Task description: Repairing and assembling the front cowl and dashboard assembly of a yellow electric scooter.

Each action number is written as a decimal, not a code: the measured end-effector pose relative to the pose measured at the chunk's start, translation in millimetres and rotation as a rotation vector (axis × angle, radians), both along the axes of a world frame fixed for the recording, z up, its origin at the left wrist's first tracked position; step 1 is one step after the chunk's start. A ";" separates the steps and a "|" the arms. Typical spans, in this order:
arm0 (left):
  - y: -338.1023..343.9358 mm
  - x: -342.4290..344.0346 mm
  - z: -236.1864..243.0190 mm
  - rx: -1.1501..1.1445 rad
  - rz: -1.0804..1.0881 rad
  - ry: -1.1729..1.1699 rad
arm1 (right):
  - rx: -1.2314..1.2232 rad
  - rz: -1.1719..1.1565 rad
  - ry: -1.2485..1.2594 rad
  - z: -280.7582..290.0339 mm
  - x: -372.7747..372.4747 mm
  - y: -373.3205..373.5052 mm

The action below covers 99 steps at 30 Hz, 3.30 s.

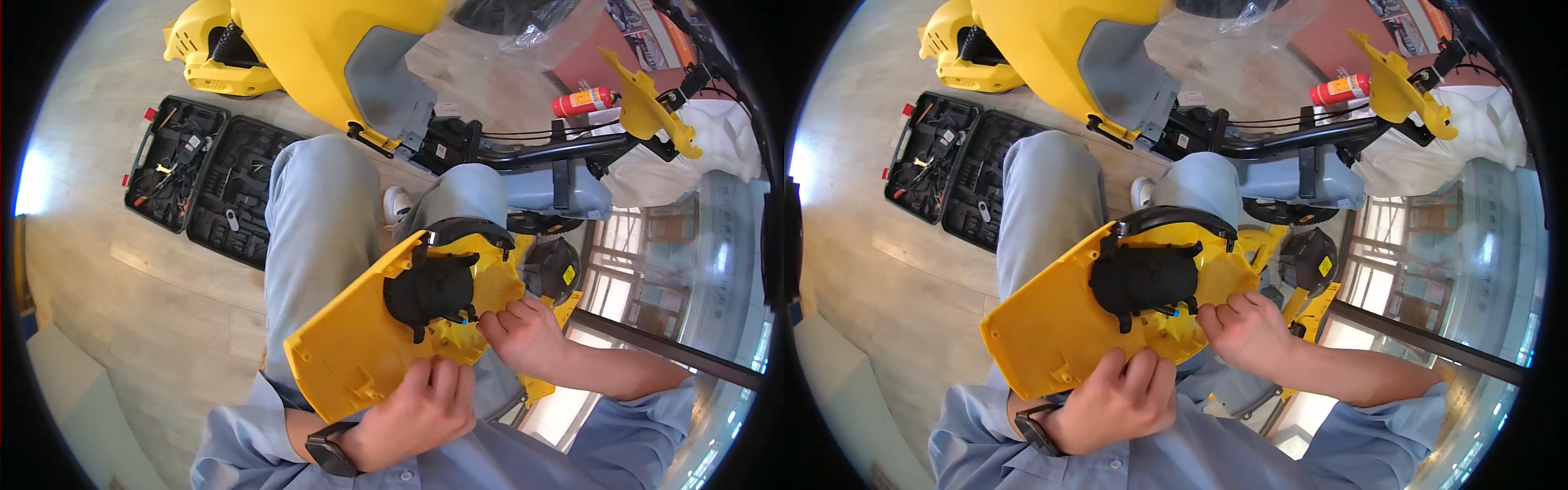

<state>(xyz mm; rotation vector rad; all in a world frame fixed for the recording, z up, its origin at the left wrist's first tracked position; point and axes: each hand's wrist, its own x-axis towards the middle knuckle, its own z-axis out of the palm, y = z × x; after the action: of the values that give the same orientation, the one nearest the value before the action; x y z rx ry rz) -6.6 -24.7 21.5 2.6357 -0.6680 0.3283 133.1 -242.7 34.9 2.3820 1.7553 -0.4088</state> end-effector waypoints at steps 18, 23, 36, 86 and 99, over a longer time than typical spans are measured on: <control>1.1 -27.8 -46.7 0.102 0.036 0.172 | -0.273 -0.110 -0.175 28.6 -42.7 42.5; 34.6 -21.9 -50.5 -0.119 0.011 0.315 | 0.162 -0.333 -0.036 39.3 -11.8 36.8; 22.4 -16.7 -31.5 -2.292 0.381 1.290 | 1.016 -0.459 0.452 -30.9 -61.9 67.0; 22.8 -23.3 -79.3 -0.128 0.598 0.126 | 0.815 -0.413 0.052 -93.3 -35.9 120.6; 25.1 -23.0 -76.9 -0.135 0.600 0.132 | 0.818 -0.409 0.143 -48.9 -34.5 83.9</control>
<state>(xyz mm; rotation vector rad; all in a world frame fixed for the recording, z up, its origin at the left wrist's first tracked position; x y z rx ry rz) -29.5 0.4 -55.4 2.6399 0.1968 0.3443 98.7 -158.8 -14.0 3.3705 1.6948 0.1542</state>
